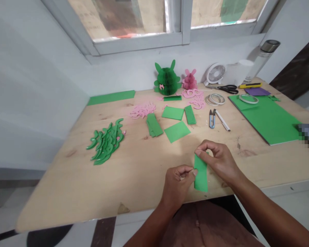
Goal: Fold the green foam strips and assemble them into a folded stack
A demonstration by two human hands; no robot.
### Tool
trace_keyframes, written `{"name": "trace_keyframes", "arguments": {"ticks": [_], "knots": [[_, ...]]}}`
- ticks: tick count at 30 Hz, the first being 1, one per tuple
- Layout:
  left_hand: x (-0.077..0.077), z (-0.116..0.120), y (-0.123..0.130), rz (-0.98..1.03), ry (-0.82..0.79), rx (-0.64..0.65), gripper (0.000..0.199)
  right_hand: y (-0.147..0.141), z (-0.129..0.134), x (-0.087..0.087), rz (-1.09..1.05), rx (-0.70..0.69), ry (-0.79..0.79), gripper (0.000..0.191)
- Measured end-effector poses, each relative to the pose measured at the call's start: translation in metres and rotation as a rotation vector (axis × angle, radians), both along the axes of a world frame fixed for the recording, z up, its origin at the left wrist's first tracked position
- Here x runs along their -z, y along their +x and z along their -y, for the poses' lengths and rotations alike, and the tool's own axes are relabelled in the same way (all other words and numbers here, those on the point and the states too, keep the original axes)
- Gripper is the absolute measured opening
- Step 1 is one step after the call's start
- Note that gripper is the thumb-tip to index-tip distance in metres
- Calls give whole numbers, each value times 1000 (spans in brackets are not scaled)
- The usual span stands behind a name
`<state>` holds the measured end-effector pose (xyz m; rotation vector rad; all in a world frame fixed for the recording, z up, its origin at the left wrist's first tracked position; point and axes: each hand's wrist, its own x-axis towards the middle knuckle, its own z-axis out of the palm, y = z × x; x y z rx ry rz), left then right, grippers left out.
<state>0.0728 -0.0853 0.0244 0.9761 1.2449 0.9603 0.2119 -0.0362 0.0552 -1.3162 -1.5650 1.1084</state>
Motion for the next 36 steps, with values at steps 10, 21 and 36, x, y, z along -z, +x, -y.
{"name": "trace_keyframes", "arguments": {"ticks": [10, 21, 36], "knots": [[8, 16, -1, -85, -71, 94, 16, 12, -19, 0, -53, 88, 21, 17], [0, -3, -11, 88, -9, -144, 27, 6, -22, 1, -224, 42, -119, 19], [5, -19, 6, 508, -158, -331, 19, -1, 8, 16, -170, -87, -247, 19]]}}
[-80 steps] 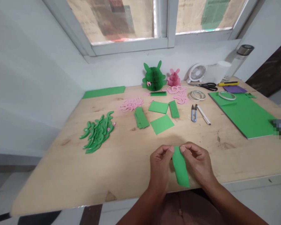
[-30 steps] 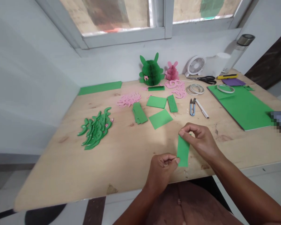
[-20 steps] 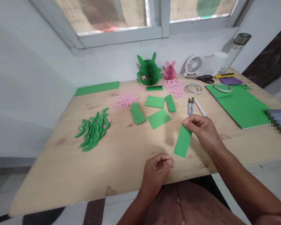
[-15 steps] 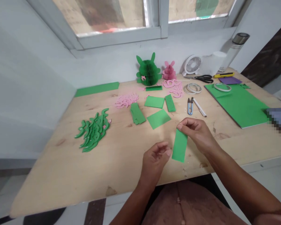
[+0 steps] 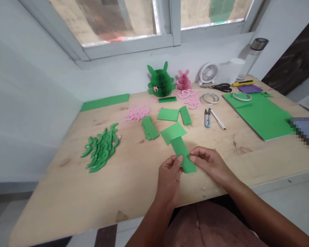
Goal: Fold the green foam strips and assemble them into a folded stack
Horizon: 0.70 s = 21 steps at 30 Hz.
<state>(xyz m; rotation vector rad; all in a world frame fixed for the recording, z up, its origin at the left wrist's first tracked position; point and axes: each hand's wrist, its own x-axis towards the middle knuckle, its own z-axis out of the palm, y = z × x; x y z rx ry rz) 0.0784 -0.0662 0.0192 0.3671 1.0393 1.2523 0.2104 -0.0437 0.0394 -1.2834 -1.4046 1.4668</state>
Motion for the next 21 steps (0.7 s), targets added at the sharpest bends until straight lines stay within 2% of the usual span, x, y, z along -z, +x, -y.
{"name": "trace_keyframes", "arguments": {"ticks": [9, 21], "knots": [[-1, 3, 3, 150, 3, -8, 15, 1, 11, 7, 145, 33, 135, 16], [-2, -1, 6, 256, -14, -92, 16, 2, 18, 4, 241, 13, 239, 15]]}}
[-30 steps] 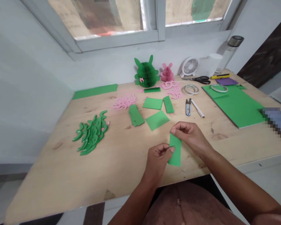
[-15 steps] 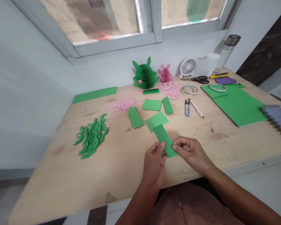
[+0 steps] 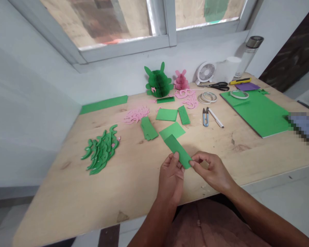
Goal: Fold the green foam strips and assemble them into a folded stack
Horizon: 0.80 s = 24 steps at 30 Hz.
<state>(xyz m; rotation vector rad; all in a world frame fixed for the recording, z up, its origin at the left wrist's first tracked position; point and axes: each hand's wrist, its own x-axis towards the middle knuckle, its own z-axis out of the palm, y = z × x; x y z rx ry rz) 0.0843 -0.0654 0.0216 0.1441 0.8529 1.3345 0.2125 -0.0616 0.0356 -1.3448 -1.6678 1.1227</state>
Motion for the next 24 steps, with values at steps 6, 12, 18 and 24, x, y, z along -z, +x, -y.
{"name": "trace_keyframes", "arguments": {"ticks": [6, 12, 18, 24], "knots": [[2, 2, 2, -57, 36, 52, 14, 1, 1, 3, 15, 39, 14, 15], [4, 2, 4, -95, 32, 56, 15, 1, 0, 5, 4, 43, -10, 15], [1, 3, 5, -100, 36, 40, 16, 3, -1, 8, -59, 31, -77, 18], [-3, 4, 6, -250, 52, 95, 19, 3, -2, 8, -160, 34, -168, 19]]}}
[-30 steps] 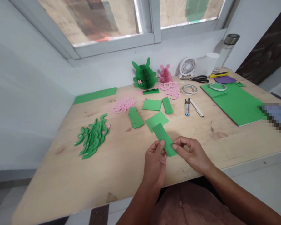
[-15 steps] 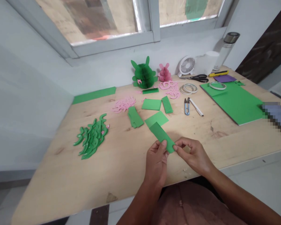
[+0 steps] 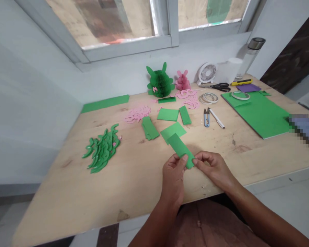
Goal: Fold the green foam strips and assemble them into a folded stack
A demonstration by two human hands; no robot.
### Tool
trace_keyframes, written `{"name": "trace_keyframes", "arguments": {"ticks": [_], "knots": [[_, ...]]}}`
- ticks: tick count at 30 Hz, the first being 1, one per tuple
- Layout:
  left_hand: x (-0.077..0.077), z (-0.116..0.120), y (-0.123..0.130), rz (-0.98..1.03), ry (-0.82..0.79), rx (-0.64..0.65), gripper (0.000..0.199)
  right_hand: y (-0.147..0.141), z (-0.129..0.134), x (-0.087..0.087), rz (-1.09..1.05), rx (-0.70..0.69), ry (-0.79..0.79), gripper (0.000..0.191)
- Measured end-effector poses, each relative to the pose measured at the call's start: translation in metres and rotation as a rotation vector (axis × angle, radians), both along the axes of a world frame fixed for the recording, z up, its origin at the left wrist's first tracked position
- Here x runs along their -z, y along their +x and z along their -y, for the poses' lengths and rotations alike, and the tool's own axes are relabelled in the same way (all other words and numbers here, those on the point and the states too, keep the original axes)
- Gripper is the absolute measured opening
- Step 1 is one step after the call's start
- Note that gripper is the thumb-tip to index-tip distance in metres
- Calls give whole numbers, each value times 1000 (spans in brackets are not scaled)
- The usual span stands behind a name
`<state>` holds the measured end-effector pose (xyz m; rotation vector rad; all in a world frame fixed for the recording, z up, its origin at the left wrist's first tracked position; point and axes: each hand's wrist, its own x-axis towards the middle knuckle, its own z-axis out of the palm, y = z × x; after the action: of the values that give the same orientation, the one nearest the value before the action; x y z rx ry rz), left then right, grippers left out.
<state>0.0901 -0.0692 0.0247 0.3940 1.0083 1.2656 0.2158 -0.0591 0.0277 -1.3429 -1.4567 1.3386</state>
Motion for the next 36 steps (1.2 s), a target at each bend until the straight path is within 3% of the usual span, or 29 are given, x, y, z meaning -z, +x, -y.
{"name": "trace_keyframes", "arguments": {"ticks": [7, 36], "knots": [[3, 1, 0, -122, 4, 31, 22, 0, -1, 2, -85, -19, -56, 23], [5, 0, 2, -81, -13, -13, 20, 1, -1, 4, -92, 2, -78, 27]]}}
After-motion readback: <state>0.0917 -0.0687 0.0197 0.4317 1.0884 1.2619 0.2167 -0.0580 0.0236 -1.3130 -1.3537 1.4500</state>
